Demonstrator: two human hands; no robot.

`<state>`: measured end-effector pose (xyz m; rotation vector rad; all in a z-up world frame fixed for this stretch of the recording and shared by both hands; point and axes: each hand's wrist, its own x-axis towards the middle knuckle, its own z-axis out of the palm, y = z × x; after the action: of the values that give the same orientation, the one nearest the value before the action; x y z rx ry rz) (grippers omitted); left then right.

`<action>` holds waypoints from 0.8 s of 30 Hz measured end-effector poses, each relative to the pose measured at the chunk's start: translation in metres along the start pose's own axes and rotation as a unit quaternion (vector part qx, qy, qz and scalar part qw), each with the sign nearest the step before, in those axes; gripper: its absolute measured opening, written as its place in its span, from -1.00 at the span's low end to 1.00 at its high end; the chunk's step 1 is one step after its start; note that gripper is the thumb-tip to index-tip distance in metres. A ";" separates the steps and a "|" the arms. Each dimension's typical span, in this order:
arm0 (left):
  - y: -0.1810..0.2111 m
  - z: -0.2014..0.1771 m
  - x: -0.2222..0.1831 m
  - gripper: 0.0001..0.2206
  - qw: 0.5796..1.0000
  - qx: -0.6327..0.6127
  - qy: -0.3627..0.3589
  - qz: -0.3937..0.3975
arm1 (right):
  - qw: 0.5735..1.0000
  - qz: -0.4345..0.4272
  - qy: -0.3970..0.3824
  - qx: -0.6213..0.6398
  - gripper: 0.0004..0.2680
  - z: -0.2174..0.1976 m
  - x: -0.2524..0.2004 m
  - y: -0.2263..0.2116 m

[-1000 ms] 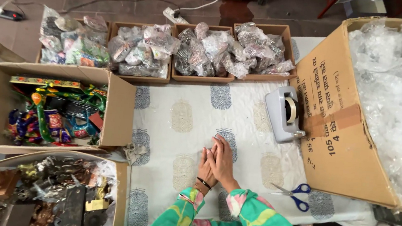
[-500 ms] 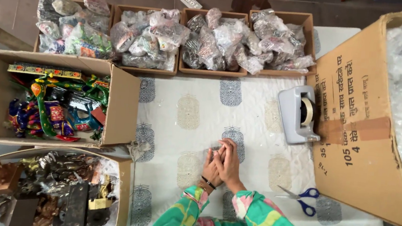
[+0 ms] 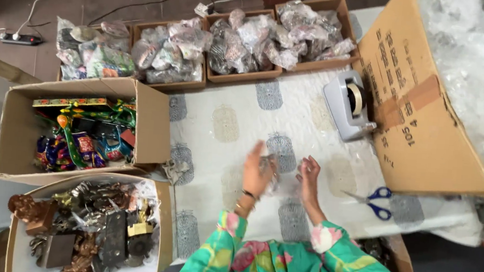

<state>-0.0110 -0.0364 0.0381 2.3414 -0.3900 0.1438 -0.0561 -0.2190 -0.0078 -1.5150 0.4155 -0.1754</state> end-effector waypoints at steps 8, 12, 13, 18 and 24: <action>-0.037 -0.020 -0.003 -0.61 0.991 -0.102 -0.034 -0.080 | 0.987 0.133 -0.088 -0.009 -0.63 -0.021 -0.039 0.048; -0.018 -0.029 -0.021 -0.68 0.991 -0.003 -0.001 -0.135 | 0.979 0.104 -0.151 -0.090 -0.65 -0.017 -0.039 0.048; -0.016 -0.030 -0.028 -0.68 0.987 0.009 0.011 -0.163 | 0.980 0.094 -0.150 -0.093 -0.64 -0.015 -0.040 0.037; -0.028 -0.006 -0.071 -0.63 0.967 -0.055 0.028 -0.248 | 0.984 0.131 -0.115 -0.037 -0.62 -0.013 -0.028 0.017; -0.029 -0.035 -0.079 -0.40 0.941 -0.157 -0.053 -0.295 | 0.986 0.134 -0.086 0.051 -0.67 -0.023 -0.028 0.016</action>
<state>-0.0758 0.0263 0.0272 2.0513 0.2360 -0.3117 -0.0924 -0.2288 -0.0198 -1.3459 0.4604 0.1424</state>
